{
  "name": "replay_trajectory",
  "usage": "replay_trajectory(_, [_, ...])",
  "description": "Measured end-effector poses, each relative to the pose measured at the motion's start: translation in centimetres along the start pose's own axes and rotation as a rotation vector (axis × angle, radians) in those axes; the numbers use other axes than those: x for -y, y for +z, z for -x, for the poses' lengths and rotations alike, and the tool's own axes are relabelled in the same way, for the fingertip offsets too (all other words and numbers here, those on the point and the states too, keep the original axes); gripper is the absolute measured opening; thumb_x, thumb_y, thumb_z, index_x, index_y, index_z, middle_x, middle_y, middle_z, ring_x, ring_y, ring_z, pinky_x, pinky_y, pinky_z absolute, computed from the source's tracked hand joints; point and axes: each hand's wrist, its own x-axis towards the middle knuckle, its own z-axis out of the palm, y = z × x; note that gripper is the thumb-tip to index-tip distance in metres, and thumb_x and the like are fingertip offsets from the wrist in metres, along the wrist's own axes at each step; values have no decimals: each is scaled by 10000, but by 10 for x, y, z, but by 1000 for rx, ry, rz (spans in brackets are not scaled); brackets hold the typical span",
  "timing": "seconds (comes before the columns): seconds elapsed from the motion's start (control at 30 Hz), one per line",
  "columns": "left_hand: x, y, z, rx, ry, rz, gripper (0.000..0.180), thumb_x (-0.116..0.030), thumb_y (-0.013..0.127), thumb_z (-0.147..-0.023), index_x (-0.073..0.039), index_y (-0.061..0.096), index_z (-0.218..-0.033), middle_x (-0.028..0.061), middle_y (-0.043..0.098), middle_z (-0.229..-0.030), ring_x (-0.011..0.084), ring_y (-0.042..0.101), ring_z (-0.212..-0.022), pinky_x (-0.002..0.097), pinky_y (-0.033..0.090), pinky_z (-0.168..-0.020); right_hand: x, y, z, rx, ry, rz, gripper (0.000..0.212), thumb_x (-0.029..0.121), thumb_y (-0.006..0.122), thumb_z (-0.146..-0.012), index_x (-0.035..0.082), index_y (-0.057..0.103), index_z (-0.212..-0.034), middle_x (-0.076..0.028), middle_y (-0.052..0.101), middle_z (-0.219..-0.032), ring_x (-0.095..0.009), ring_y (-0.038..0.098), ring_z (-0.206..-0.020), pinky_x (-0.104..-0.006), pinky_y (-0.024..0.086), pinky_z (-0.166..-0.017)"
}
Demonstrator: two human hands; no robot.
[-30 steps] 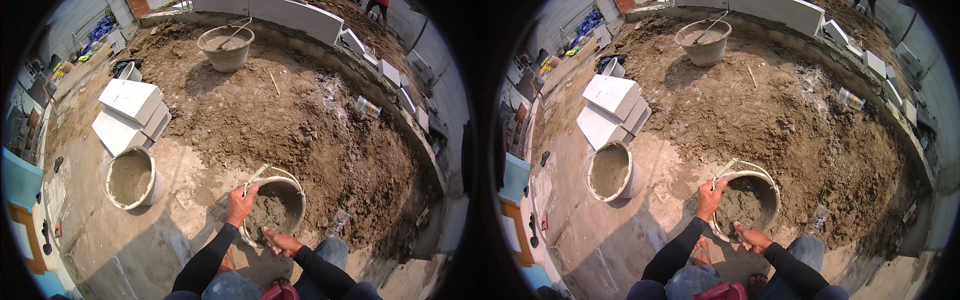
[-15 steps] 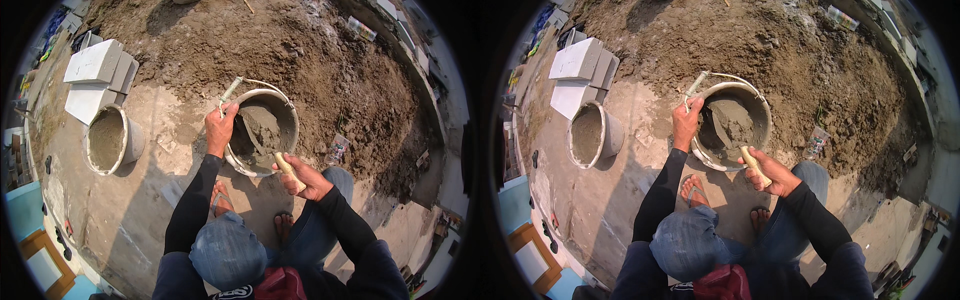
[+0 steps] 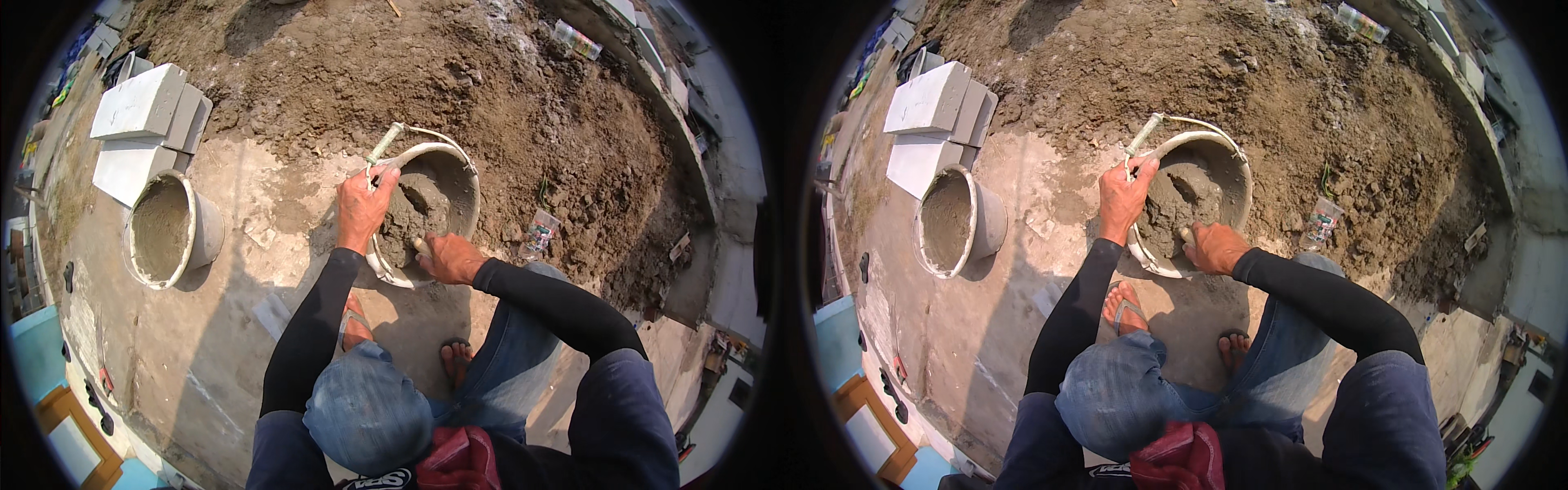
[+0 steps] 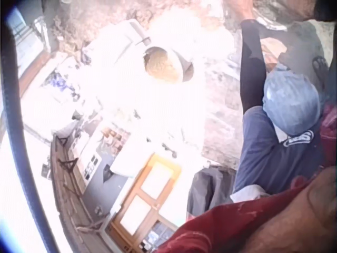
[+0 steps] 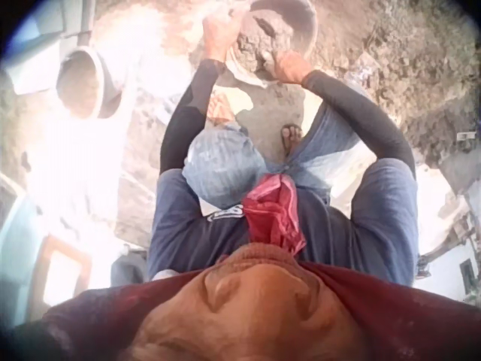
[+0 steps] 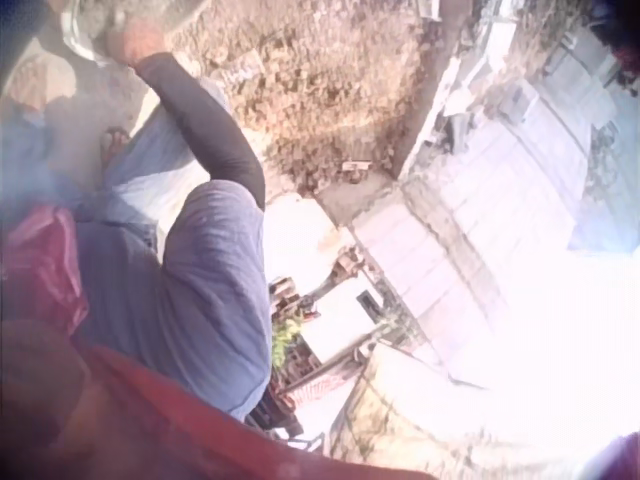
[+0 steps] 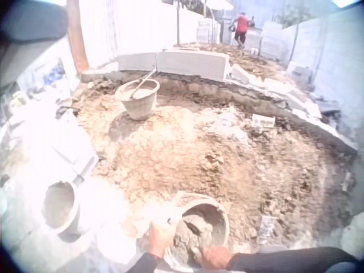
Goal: The person applies cement to a brick and a foundation wall using a trowel, spreading the mixture evenly after scooping it from a bucket.
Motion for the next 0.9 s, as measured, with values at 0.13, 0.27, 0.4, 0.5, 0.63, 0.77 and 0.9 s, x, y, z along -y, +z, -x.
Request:
replay_trajectory(0.13, [-10, -12, -4, 13, -49, 6, 348, -342, 721, -939, -5, 763, -1018, 17, 522, -576, 99, 432, -550, 326, 393, -529, 21, -22, 46, -19, -95, 176, 383, 322, 640, -919, -1, 552, -1105, -218, 680, -739, -394, 697, -712, -504, 552, -635])
replay_trajectory(0.27, [1, -24, -10, -37, -63, -10, 373, -360, 707, -948, 4, 753, -1014, 14, 526, -580, 101, 443, -554, 334, 392, -534, 13, -83, 73, -214, -139, 325, 310, 268, 651, -905, 26, 552, -1071, -147, 646, -651, -338, 671, -603, -456, 523, -534])
replay_trajectory(0.4, [-10, -4, -16, 21, -84, 13, 358, -333, 718, -939, 14, 748, -1022, 67, 581, -617, 133, 508, -590, 340, 437, -587, -37, -92, 26, -305, 8, 319, 258, 252, 630, -910, 23, 589, -1019, -173, 671, -705, -347, 694, -674, -463, 551, -598])
replay_trajectory(0.5, [-18, 30, -10, 44, 34, 59, 336, -304, 722, -929, 14, 751, -1035, 160, 678, -711, 213, 625, -655, 383, 496, -670, -30, -31, -9, -175, 63, 143, 263, 243, 499, -966, -2, 577, -1024, -234, 692, -792, -437, 693, -755, -549, 549, -698])
replay_trajectory(0.63, [10, -15, -10, -20, -13, 44, 347, -273, 691, -952, 59, 738, -1042, 173, 729, -822, 242, 659, -729, 399, 503, -723, 23, -39, 10, -125, -86, 81, 205, 139, 470, -954, -20, 592, -997, -212, 696, -783, -380, 713, -766, -477, 558, -669])
replay_trajectory(0.77, [2, -7, -15, -49, -19, 27, 375, -282, 672, -970, 85, 716, -1036, 186, 707, -803, 249, 631, -732, 409, 483, -711, 5, -106, 44, -307, -211, 303, 201, 164, 507, -938, -10, 603, -966, -169, 664, -703, -339, 706, -705, -478, 526, -569])
replay_trajectory(0.9, [2, 0, -15, 2, 36, 50, 373, -279, 668, -976, 89, 712, -1012, 201, 713, -821, 263, 634, -733, 417, 486, -714, -61, -94, -10, -298, -96, 565, 236, 180, 558, -905, -30, 650, -960, -129, 695, -733, -305, 715, -689, -434, 537, -560])
